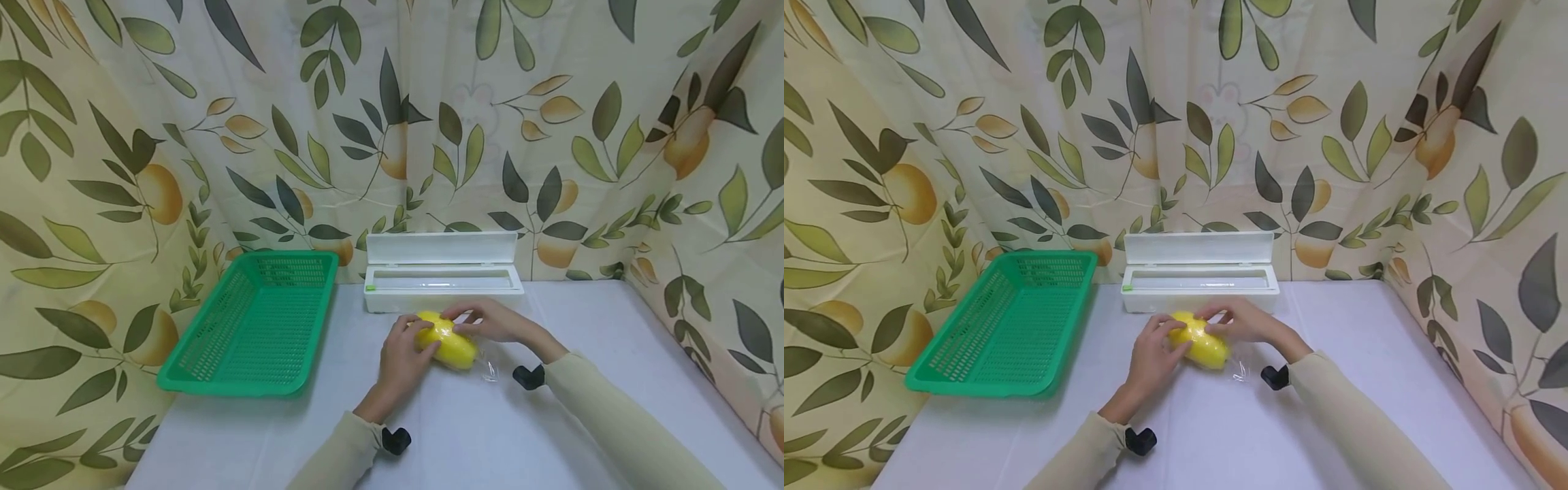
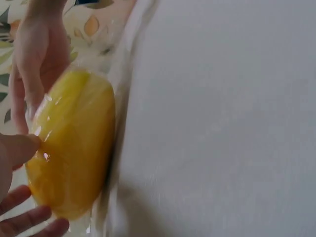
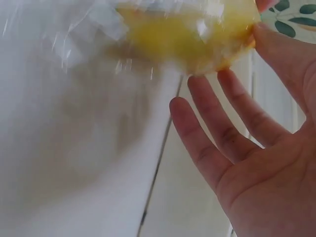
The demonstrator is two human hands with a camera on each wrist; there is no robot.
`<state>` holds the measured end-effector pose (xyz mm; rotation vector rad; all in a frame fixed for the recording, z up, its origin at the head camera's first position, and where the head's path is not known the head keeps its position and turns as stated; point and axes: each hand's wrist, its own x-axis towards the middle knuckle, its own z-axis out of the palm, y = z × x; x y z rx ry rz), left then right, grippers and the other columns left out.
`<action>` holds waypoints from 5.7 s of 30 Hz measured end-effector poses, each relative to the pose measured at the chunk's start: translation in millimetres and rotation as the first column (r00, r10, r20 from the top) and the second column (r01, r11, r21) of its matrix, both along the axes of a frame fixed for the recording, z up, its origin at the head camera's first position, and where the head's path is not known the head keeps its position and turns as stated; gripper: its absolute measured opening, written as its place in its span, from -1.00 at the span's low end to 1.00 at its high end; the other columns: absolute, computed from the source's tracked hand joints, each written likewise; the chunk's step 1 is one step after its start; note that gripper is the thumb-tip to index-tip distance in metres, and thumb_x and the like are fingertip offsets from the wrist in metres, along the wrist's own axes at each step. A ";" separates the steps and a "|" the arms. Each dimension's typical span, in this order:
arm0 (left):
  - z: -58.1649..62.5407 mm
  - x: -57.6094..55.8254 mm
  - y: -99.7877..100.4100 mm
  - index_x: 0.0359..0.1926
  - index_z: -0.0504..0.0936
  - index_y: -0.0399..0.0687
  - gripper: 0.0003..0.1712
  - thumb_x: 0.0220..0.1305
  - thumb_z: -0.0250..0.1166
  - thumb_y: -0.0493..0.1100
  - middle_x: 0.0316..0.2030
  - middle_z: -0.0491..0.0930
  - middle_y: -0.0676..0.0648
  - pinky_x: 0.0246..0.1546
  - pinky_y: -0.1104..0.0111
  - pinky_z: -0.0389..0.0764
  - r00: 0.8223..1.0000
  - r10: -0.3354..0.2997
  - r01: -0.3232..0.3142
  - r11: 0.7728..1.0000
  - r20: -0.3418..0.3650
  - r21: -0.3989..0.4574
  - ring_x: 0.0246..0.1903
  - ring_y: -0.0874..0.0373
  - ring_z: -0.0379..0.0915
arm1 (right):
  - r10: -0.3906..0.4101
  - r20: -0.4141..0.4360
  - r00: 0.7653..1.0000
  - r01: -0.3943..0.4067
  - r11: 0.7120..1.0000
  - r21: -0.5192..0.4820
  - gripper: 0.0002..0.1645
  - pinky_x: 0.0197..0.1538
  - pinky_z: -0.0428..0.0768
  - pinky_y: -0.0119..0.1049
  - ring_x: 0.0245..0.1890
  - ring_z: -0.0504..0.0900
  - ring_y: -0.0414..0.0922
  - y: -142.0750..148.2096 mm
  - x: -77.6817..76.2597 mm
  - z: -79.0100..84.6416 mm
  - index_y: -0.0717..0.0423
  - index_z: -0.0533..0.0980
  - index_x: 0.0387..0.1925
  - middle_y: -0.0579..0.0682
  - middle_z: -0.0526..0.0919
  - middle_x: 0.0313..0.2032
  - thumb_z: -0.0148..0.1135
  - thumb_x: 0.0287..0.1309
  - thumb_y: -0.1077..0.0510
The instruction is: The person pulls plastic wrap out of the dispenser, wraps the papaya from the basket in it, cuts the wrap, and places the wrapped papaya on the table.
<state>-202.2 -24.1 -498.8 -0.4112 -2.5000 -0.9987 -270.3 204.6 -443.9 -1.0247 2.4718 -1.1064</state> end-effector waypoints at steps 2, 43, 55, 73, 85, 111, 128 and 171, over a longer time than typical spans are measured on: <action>0.1 -1.7 -6.6 0.02 0.75 0.00 -0.67 0.24 0.51 -0.07 0.09 0.59 0.00 0.08 0.25 0.63 0.999 -0.051 0.051 0.999 0.015 0.006 0.08 0.11 0.58 | -0.007 0.003 1.000 0.007 1.000 -0.009 -0.59 0.09 0.66 -0.04 0.12 0.64 0.05 0.8 2.9 -1.8 0.05 0.61 0.20 -0.01 0.69 0.14 0.33 0.35 0.19; 10.3 11.1 -32.2 0.06 0.72 0.02 -0.51 0.09 0.62 -0.05 0.18 0.51 -0.06 0.13 0.18 0.57 0.925 -0.379 0.378 0.921 0.000 -0.091 0.16 0.08 0.44 | -0.288 -0.412 0.865 0.218 0.954 -0.207 -0.61 -0.07 0.72 -0.17 0.00 0.64 -0.03 -6.8 92.0 -31.8 -0.08 0.70 -0.17 -0.05 0.63 -0.03 0.53 0.01 0.39; 13.8 18.0 -37.5 -0.03 0.69 -0.06 -0.75 0.28 0.43 -0.28 0.24 0.55 -0.12 0.31 0.20 0.47 0.860 -0.508 0.510 0.859 0.051 -0.051 0.27 0.02 0.48 | -0.193 -0.433 0.880 0.157 0.981 -0.118 -0.53 0.11 0.64 0.06 0.17 0.62 0.11 2.1 101.7 -28.8 -0.09 0.68 -0.06 0.08 0.63 0.17 0.50 0.04 0.42; 7.5 32.0 -40.5 -0.11 0.62 0.02 -0.57 0.04 0.64 -0.17 0.56 0.06 -0.30 0.38 0.00 0.35 0.787 -0.597 0.616 0.774 0.152 -0.148 0.55 -0.17 0.00 | -0.044 -0.358 0.933 0.077 0.994 0.078 -0.31 0.15 0.59 0.14 0.41 0.31 0.38 2.4 129.8 -33.0 -0.32 0.55 0.05 0.32 0.05 0.56 0.63 -0.07 0.28; 7.9 39.4 -32.7 -0.18 0.64 0.08 -0.60 0.01 0.67 -0.07 0.57 0.05 -0.28 0.38 0.01 0.35 0.815 -0.571 0.579 0.800 0.094 -0.156 0.54 -0.17 0.02 | -0.124 -0.450 0.884 0.135 0.991 -0.008 -0.65 0.14 0.60 0.15 0.31 0.48 0.28 -1.5 127.8 -29.3 -0.30 0.62 -0.21 0.29 0.37 0.42 0.52 0.12 0.23; 11.2 36.5 -23.4 -0.39 0.70 -0.02 -0.85 0.32 0.42 -0.13 0.32 0.52 -0.09 0.29 0.02 0.47 0.888 -0.459 0.458 0.888 0.034 0.041 0.35 -0.03 0.41 | -0.296 -0.425 0.856 0.259 0.955 -0.144 -0.77 0.14 0.59 0.19 0.19 0.60 0.21 -18.6 124.9 -25.2 -0.16 0.57 -0.27 0.19 0.61 0.19 0.48 0.18 0.20; 8.0 32.0 -18.8 -0.18 0.57 -0.04 -0.87 0.36 0.36 -0.15 0.26 0.58 -0.11 0.30 0.03 0.47 0.912 -0.410 0.409 0.909 0.002 0.082 0.33 0.00 0.45 | -0.370 -0.460 0.807 0.357 0.927 -0.120 -0.68 0.03 0.68 0.07 0.08 0.62 0.11 -32.1 118.4 -26.8 -0.13 0.65 -0.23 0.12 0.60 0.09 0.54 0.08 0.31; 3.8 17.5 -3.3 -0.42 0.61 0.00 -0.83 0.17 0.45 -0.13 0.27 0.42 -0.07 0.29 -0.14 0.30 0.898 -0.379 0.301 0.900 0.222 0.316 0.31 -0.16 0.27 | -0.343 -0.143 0.928 0.305 0.924 -0.230 -0.81 0.20 0.47 0.37 0.38 0.38 0.30 -14.0 99.2 -35.8 -0.13 0.58 -0.11 0.19 0.43 0.37 0.40 0.29 0.13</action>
